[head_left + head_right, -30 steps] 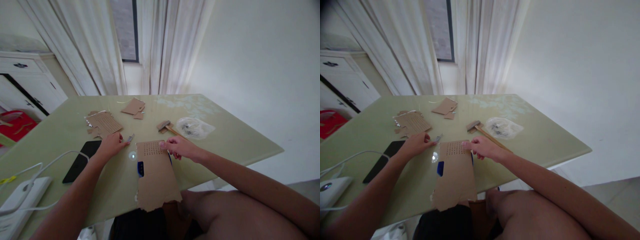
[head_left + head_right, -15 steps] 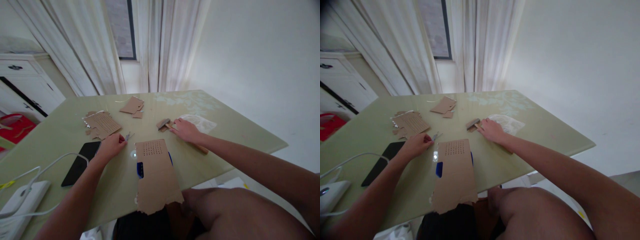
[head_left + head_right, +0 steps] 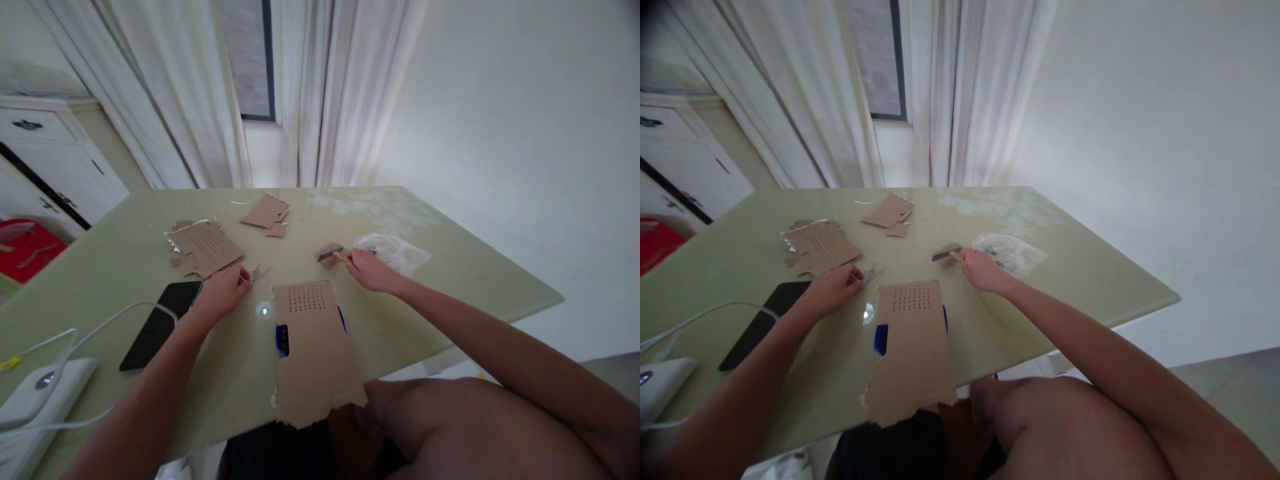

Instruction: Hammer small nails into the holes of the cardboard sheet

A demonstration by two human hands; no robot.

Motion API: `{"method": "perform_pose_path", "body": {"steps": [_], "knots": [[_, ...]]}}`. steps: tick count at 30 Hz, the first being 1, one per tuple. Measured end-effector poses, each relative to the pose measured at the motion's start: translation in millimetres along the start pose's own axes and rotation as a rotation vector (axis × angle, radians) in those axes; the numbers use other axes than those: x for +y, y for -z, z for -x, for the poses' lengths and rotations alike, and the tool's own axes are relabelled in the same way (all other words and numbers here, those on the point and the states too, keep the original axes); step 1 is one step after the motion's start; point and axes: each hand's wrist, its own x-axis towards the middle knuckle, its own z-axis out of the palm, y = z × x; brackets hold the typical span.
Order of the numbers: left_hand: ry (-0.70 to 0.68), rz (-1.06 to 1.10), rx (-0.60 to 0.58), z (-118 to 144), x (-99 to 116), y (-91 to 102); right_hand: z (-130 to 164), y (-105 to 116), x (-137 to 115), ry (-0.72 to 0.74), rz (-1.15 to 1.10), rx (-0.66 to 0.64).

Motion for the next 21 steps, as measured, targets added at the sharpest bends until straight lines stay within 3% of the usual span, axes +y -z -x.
{"method": "perform_pose_path", "body": {"steps": [4, 8, 11, 14, 17, 21], "knots": [[-0.053, 0.099, 0.076, 0.2, 6.7, 9.4, 21.8, 15.2, -10.9, -0.068, -0.273, 0.022], [-0.16, 0.335, 0.134, 9.4, 28.8, 15.8, 40.6, 19.6, -25.6, -0.104, -0.533, -0.082], [-0.266, 0.734, 0.16, 24.1, 53.3, 8.2, 48.0, 14.8, -34.0, -0.149, -0.753, -0.179], [-0.292, 0.841, 0.147, 35.0, 72.7, -2.6, 49.3, 7.9, -38.5, -0.193, -0.959, -0.254], [-0.273, 0.837, 0.3, 37.8, 78.5, -2.3, 47.3, 3.1, -40.1, -0.214, -1.001, -0.246], [-0.241, 0.985, 0.517, 44.6, 75.2, 13.1, 44.7, 1.2, -39.8, -0.241, -1.06, -0.201]]}}
